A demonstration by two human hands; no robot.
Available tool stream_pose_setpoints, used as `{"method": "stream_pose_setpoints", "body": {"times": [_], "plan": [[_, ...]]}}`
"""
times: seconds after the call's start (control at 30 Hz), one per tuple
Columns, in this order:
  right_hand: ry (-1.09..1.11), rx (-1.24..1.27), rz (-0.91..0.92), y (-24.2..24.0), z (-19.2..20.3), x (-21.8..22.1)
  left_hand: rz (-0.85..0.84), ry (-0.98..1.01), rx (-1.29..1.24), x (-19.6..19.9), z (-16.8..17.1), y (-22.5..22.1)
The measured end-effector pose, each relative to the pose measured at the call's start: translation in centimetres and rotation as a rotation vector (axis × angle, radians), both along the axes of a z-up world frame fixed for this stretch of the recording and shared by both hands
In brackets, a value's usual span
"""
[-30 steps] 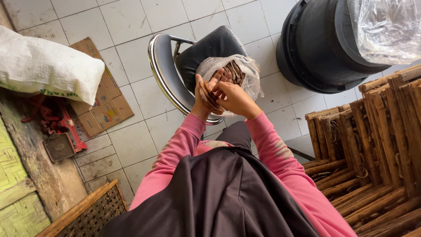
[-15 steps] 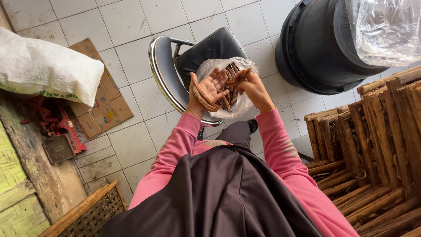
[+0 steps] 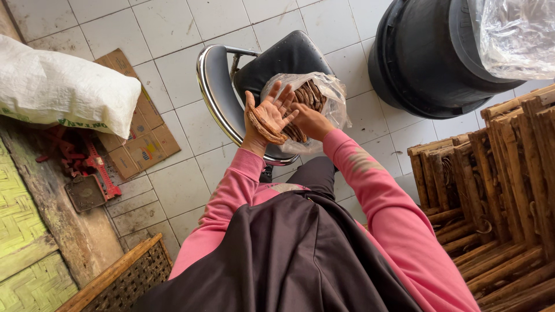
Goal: The person takes dried fruit pieces from a plastic bag and arranges them onto a bamboo tray.
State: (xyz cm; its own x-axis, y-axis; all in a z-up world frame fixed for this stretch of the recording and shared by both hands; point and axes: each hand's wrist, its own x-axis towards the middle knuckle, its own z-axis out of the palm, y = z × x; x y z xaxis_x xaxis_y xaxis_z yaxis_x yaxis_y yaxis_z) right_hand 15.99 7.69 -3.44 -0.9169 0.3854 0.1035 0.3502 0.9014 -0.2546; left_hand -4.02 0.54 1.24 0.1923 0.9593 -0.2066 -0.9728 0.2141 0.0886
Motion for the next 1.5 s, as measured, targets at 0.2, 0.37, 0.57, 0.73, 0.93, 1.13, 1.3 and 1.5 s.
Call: {"method": "stream_pose_setpoints", "body": {"times": [0.2, 0.37, 0.57, 0.73, 0.93, 1.13, 1.3, 1.5], "plan": [[-0.424, 0.168, 0.150, -0.7, -5.2, 2.2, -0.006, 0.003, -0.037, -0.2, -0.4, -0.4], [-0.361, 0.061, 0.064, -0.6, -6.0, 2.3, -0.011, 0.002, -0.058, 0.4, -0.6, -0.4], [-0.282, -0.455, -0.312, 0.0, -5.2, 3.2, -0.030, -0.015, -0.039, 1.1, -0.4, -0.1], [-0.459, -0.448, -0.556, -0.6, -5.7, 3.1, -0.030, -0.021, -0.038, 1.9, 0.0, -0.1], [-0.344, -0.399, -0.734, -1.1, -7.0, 1.2, -0.033, -0.033, -0.037, 2.2, 0.3, -0.1], [-0.133, -0.252, -0.803, -2.2, -7.4, 0.1, -0.030, -0.033, -0.040, 1.7, 0.3, -0.2], [-0.187, -0.439, -0.725, -2.4, -8.3, 0.5, -0.036, -0.017, -0.014, 1.6, 0.2, -0.4], [-0.383, -0.401, -0.436, -2.5, -7.7, 1.6, -0.035, -0.020, -0.035, 1.7, 0.0, -0.4]]}}
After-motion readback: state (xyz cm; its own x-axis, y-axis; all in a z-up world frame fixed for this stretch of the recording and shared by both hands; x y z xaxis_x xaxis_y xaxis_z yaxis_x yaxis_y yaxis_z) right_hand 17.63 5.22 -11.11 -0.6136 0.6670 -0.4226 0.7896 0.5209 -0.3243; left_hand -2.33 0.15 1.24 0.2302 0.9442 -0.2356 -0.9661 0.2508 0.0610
